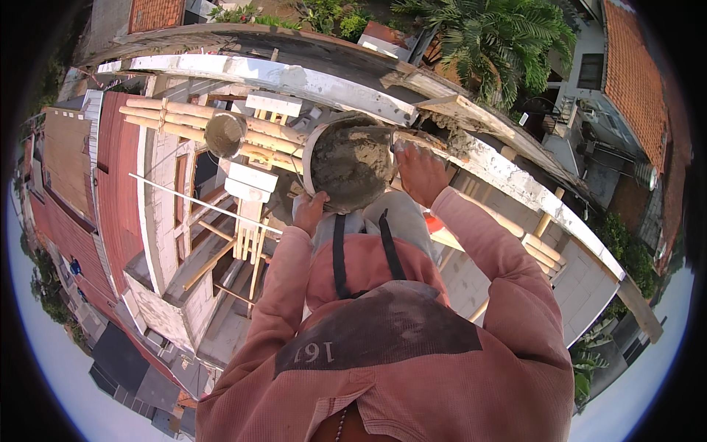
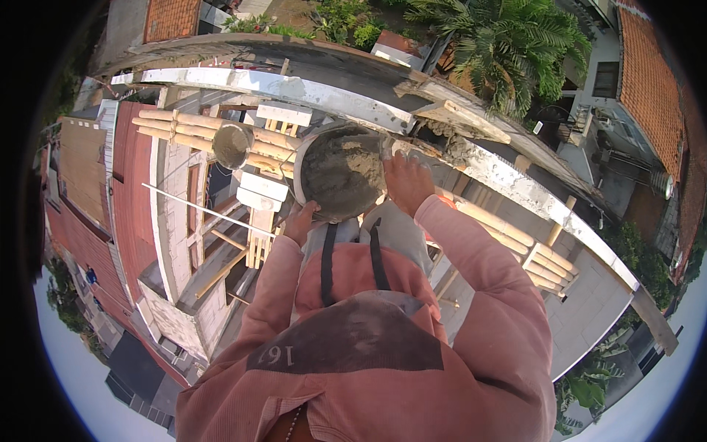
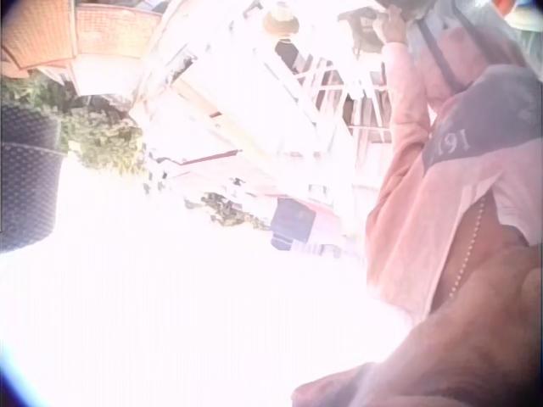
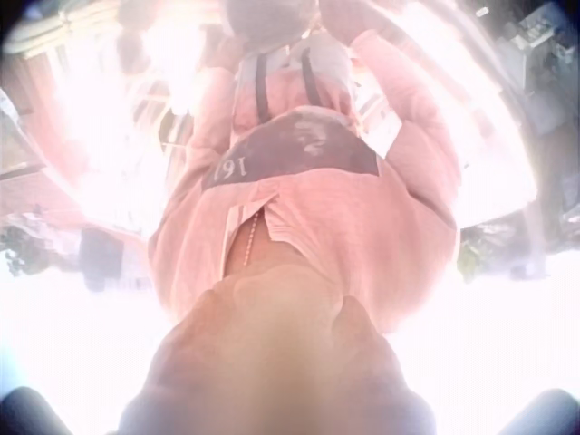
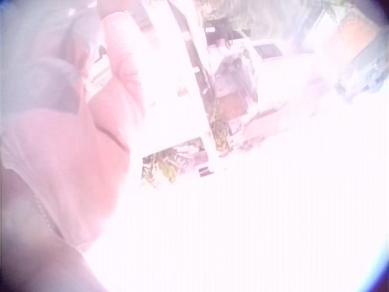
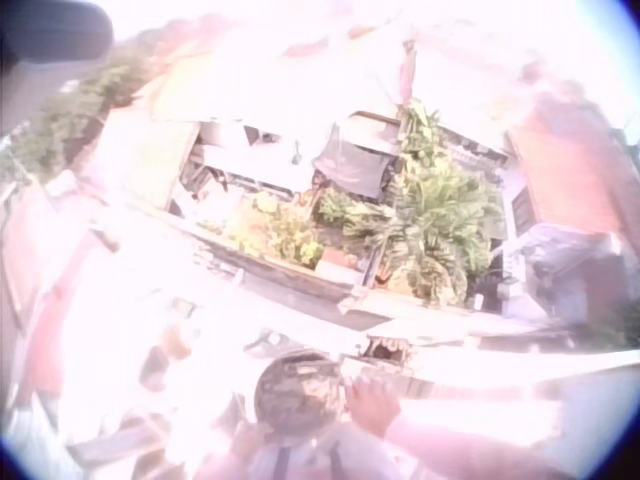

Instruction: The person uses a trowel to scoop mortar from a bucket and apply it onto a brick wall at a construction site. They then use a small bucket to pour water onto the freshly applied mortar.

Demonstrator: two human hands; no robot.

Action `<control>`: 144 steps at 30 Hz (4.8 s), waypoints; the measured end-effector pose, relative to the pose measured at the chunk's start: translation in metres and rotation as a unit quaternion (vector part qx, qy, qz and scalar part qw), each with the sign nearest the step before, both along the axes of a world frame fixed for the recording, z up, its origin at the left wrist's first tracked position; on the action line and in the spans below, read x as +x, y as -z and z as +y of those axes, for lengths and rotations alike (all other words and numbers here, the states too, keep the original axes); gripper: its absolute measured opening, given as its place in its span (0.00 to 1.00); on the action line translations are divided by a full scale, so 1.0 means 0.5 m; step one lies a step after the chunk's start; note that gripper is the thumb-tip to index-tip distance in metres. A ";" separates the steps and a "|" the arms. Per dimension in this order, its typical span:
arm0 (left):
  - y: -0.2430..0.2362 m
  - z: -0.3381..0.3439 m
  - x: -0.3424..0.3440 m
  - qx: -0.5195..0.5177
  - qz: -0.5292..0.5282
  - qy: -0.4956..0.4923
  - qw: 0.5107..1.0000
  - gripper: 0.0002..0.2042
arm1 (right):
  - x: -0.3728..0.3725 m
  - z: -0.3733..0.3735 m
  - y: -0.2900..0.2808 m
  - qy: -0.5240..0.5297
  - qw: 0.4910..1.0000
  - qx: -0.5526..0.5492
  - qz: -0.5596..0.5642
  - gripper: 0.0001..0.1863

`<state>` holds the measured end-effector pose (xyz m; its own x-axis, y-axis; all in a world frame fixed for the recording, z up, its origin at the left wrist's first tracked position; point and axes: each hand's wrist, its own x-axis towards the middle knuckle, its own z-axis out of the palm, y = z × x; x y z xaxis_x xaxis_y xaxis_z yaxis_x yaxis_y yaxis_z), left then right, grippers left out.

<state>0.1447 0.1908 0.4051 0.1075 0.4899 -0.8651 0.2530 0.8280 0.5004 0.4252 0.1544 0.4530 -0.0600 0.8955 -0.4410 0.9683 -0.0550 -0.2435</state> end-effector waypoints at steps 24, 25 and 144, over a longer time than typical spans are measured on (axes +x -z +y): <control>0.003 -0.005 -0.059 -0.017 -0.044 -0.021 0.999 0.20 | -0.021 -0.002 0.185 0.217 0.804 -0.334 0.441 0.40; -0.006 0.001 -0.055 -0.032 -0.048 -0.034 0.998 0.21 | -0.015 -0.007 0.185 0.217 0.805 -0.334 0.440 0.40; 0.061 -0.028 -0.048 -0.054 -0.134 -0.102 0.984 0.15 | 0.126 -0.101 -0.120 0.341 0.754 -0.274 0.490 0.25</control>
